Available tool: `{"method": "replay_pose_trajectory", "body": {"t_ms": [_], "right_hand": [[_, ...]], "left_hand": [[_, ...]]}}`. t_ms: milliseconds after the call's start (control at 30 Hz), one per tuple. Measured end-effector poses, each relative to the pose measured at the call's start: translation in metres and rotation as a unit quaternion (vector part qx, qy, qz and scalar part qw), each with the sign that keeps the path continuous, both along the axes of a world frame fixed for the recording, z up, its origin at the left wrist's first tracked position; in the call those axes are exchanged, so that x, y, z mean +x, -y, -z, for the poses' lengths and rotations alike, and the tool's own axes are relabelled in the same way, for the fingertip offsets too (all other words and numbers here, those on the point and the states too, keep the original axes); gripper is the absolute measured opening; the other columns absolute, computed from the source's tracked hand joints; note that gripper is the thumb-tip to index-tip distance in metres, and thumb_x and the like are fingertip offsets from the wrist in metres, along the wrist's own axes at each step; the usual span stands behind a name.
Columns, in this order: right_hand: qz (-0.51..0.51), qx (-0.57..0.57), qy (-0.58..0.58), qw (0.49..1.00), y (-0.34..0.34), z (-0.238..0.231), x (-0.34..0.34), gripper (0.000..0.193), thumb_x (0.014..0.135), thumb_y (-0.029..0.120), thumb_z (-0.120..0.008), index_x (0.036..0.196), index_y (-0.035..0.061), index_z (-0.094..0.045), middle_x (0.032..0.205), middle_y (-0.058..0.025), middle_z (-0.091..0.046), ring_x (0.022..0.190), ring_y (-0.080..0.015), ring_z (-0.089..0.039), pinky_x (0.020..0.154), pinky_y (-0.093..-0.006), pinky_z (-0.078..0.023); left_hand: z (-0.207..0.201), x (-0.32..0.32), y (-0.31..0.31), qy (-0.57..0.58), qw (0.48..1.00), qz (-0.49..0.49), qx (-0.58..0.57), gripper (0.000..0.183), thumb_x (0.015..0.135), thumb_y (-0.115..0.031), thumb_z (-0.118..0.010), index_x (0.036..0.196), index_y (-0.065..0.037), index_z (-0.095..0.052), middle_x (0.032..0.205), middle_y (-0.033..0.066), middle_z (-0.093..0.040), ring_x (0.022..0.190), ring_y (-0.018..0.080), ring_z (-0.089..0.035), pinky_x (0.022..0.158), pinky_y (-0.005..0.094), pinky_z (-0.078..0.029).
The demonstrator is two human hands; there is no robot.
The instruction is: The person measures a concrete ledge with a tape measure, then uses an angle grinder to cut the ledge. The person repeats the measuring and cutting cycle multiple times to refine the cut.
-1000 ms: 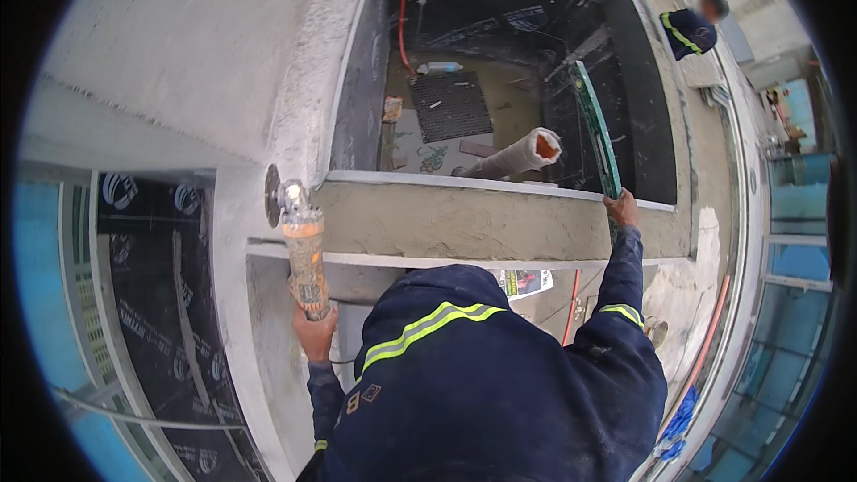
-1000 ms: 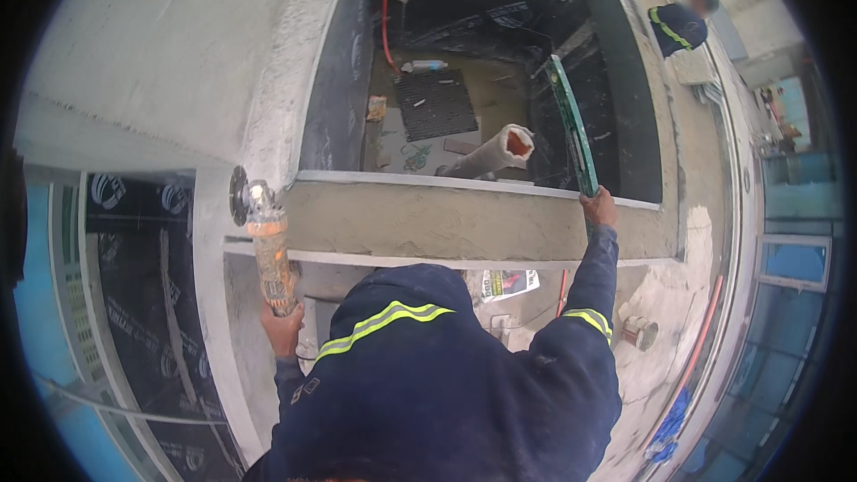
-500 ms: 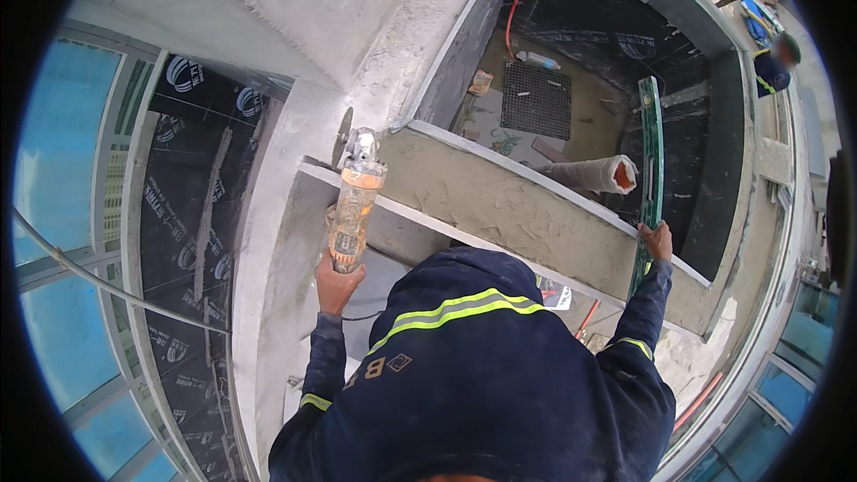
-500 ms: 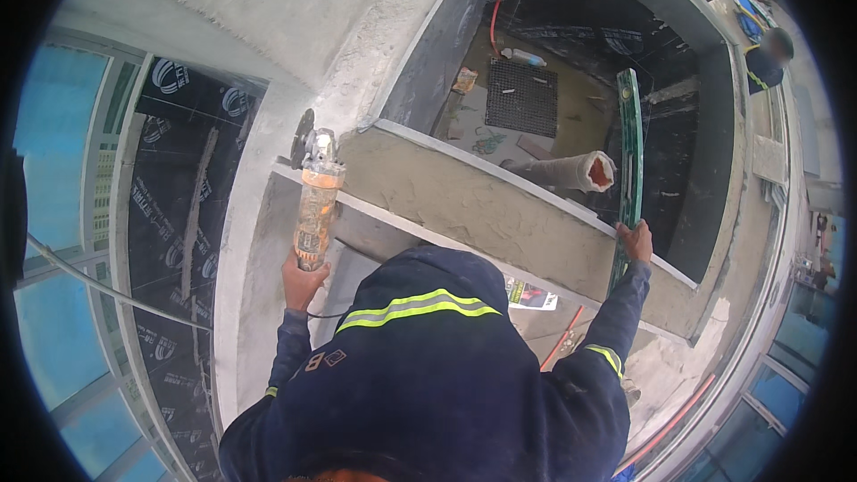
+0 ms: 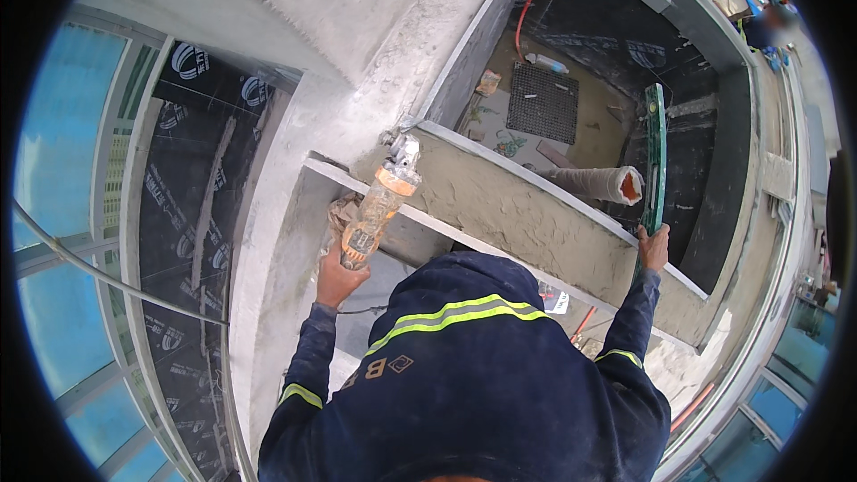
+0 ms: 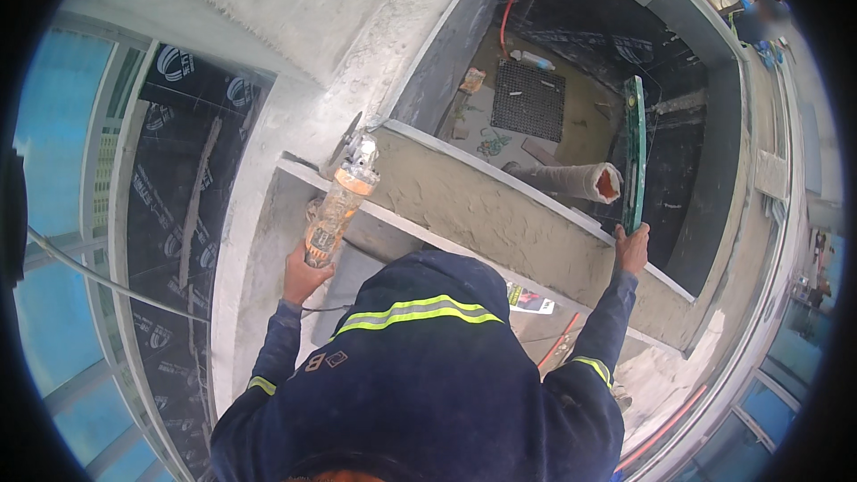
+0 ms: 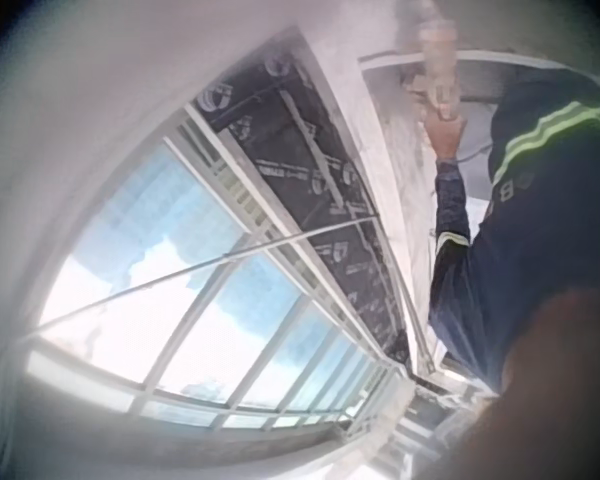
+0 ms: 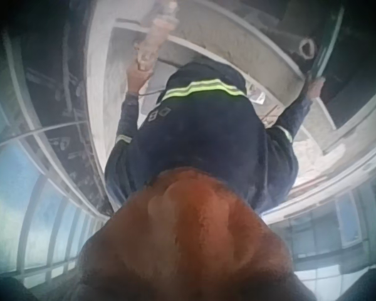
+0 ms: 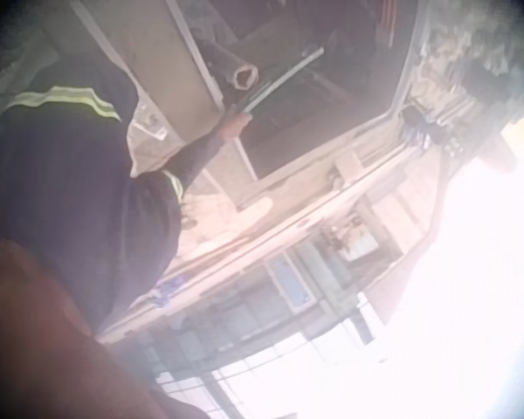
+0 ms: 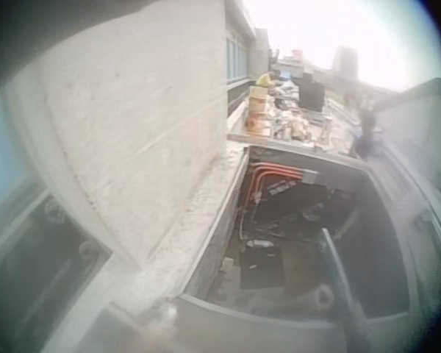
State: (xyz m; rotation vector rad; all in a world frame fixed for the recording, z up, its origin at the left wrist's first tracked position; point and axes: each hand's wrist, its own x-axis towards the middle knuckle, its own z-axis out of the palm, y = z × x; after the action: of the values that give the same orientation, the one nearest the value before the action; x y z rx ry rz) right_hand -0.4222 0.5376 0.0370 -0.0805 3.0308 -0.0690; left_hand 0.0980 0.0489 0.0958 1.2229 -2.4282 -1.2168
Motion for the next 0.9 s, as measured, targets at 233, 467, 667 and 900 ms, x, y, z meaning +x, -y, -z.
{"method": "replay_pose_trajectory", "body": {"t_ms": [233, 467, 667, 900], "right_hand": [[0.028, -0.015, -0.007, 0.999, 0.017, -0.028, 0.014, 0.089, 0.082, 0.051, -0.076, 0.146, 0.0034, -0.037, 0.138, -0.0256, -0.055, 0.124, -0.0432, -0.057, 0.1, -0.0504, -0.048], [0.039, 0.005, 0.007, 0.999, 0.011, -0.033, 0.014, 0.107, 0.08, 0.064, -0.074, 0.154, 0.0009, -0.03, 0.143, -0.0323, -0.048, 0.132, -0.0453, -0.049, 0.107, -0.0499, -0.042], [-0.084, -0.09, -0.113, 0.986, 0.132, -0.121, 0.06, 0.072, 0.09, 0.047, -0.072, 0.14, -0.0002, -0.051, 0.126, -0.0218, -0.061, 0.115, -0.0375, -0.06, 0.1, -0.0434, -0.046], [-0.033, -0.546, 0.573, 0.611, 0.313, -0.069, 0.211, 0.079, 0.091, 0.041, -0.072, 0.148, -0.003, -0.038, 0.139, -0.0206, -0.055, 0.128, -0.0307, -0.055, 0.108, -0.046, -0.044]], "left_hand": [[-0.01, -0.006, 0.008, 0.043, 0.999, 0.021, 0.01, 0.059, 0.066, -0.021, -0.081, 0.118, 0.0, -0.063, 0.095, 0.0231, -0.072, 0.091, 0.041, -0.071, 0.078, 0.0449, -0.056], [-0.008, -0.012, 0.02, 0.074, 0.996, 0.042, -0.02, 0.056, 0.067, -0.024, -0.08, 0.115, -0.002, -0.061, 0.089, 0.0253, -0.07, 0.086, 0.0463, -0.068, 0.075, 0.0507, -0.055], [-0.013, -0.024, 0.028, 0.055, 0.997, 0.05, -0.011, 0.053, 0.067, -0.025, -0.079, 0.11, -0.001, -0.06, 0.086, 0.0271, -0.069, 0.085, 0.0471, -0.067, 0.073, 0.0517, -0.054], [-0.02, -0.069, 0.026, 0.071, 0.994, 0.074, 0.03, 0.057, 0.065, -0.027, -0.078, 0.112, -0.002, -0.059, 0.083, 0.0276, -0.068, 0.084, 0.0484, -0.066, 0.073, 0.0532, -0.054]]}}
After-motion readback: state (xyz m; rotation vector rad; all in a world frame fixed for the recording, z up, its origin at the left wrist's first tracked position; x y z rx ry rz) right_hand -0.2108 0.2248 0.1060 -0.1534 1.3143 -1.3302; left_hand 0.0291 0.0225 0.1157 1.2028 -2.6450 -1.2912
